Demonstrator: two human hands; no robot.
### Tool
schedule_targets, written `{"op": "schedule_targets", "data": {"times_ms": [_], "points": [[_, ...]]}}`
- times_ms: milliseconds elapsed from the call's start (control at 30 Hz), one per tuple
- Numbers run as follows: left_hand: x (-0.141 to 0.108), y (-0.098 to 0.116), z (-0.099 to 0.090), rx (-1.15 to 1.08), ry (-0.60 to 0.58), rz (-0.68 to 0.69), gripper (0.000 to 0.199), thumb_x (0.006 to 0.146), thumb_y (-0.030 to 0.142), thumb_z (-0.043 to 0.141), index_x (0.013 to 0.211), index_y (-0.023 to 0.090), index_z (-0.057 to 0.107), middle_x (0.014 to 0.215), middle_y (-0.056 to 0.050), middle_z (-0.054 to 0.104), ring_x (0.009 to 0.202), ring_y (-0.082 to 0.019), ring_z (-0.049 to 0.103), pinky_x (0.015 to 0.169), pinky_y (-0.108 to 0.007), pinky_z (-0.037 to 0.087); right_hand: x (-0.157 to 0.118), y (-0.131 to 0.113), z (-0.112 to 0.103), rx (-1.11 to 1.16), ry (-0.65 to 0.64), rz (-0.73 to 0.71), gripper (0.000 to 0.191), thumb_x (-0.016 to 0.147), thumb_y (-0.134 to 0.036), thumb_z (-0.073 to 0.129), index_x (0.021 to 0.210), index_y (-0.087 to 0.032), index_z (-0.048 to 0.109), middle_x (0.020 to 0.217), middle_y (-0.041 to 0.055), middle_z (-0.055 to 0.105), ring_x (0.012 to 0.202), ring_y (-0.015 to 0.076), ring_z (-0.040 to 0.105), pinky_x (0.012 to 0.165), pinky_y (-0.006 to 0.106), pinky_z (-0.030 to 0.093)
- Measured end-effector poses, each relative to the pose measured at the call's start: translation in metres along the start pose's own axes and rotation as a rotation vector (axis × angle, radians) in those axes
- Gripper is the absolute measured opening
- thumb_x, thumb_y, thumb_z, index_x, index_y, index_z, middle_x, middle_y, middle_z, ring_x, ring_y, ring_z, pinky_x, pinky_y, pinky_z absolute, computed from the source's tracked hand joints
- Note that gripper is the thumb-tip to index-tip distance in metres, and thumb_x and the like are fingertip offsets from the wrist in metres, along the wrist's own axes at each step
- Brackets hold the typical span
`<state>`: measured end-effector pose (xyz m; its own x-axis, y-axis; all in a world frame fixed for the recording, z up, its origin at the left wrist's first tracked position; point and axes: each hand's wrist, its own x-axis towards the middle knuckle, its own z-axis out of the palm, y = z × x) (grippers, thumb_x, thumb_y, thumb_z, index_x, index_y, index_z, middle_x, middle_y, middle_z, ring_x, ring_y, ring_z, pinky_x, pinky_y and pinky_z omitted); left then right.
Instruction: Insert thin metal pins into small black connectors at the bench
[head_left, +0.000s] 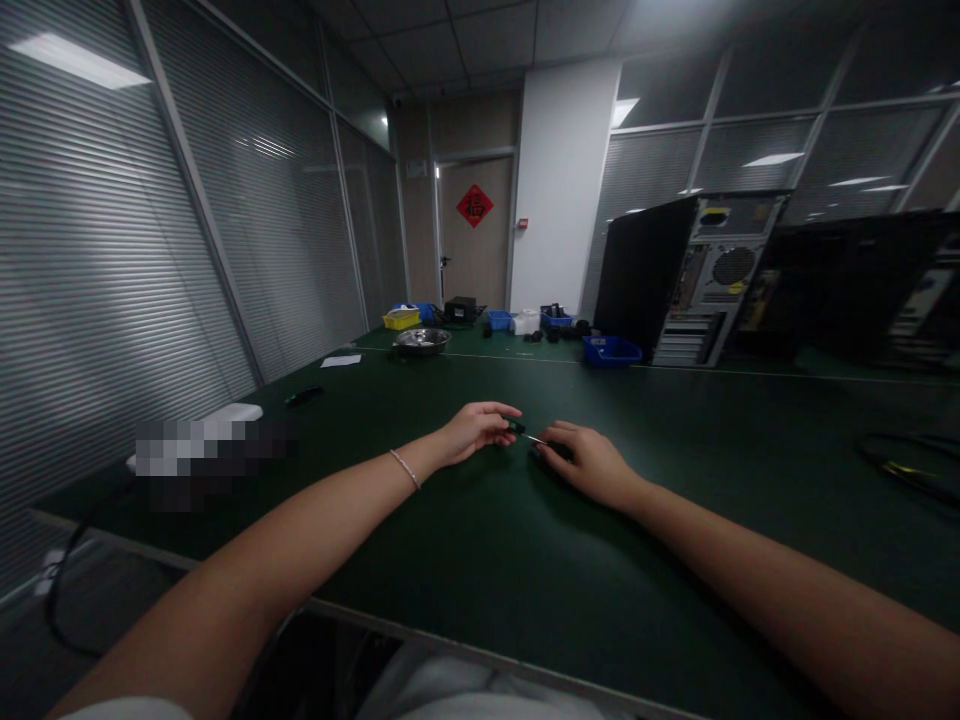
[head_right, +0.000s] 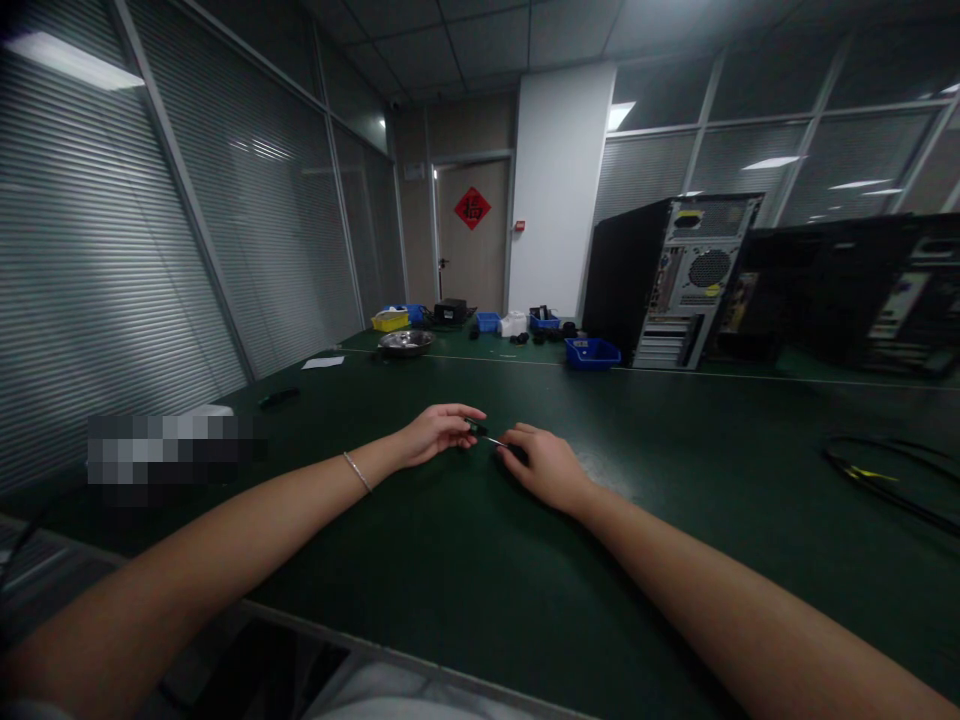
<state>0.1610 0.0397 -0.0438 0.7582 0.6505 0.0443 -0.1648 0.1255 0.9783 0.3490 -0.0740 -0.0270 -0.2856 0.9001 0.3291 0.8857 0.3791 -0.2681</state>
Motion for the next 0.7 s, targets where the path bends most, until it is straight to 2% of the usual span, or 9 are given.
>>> {"op": "schedule_targets", "data": {"times_ms": [700], "points": [[-0.0035, 0.0019, 0.0053, 0.088, -0.032, 0.018, 0.031, 0.07, 0.01, 0.064, 0.101, 0.01, 0.059, 0.078, -0.008, 0.063, 0.066, -0.01, 0.06, 0.069, -0.026, 0.048, 0.0, 0.0025, 0.0011, -0.003, 0.0, 0.005, 0.024, 0.086, -0.034, 0.042, 0.094, -0.021, 0.061, 0.087, 0.0035, 0.058, 0.072, 0.0139, 0.054, 0.062, 0.023, 0.039]]}}
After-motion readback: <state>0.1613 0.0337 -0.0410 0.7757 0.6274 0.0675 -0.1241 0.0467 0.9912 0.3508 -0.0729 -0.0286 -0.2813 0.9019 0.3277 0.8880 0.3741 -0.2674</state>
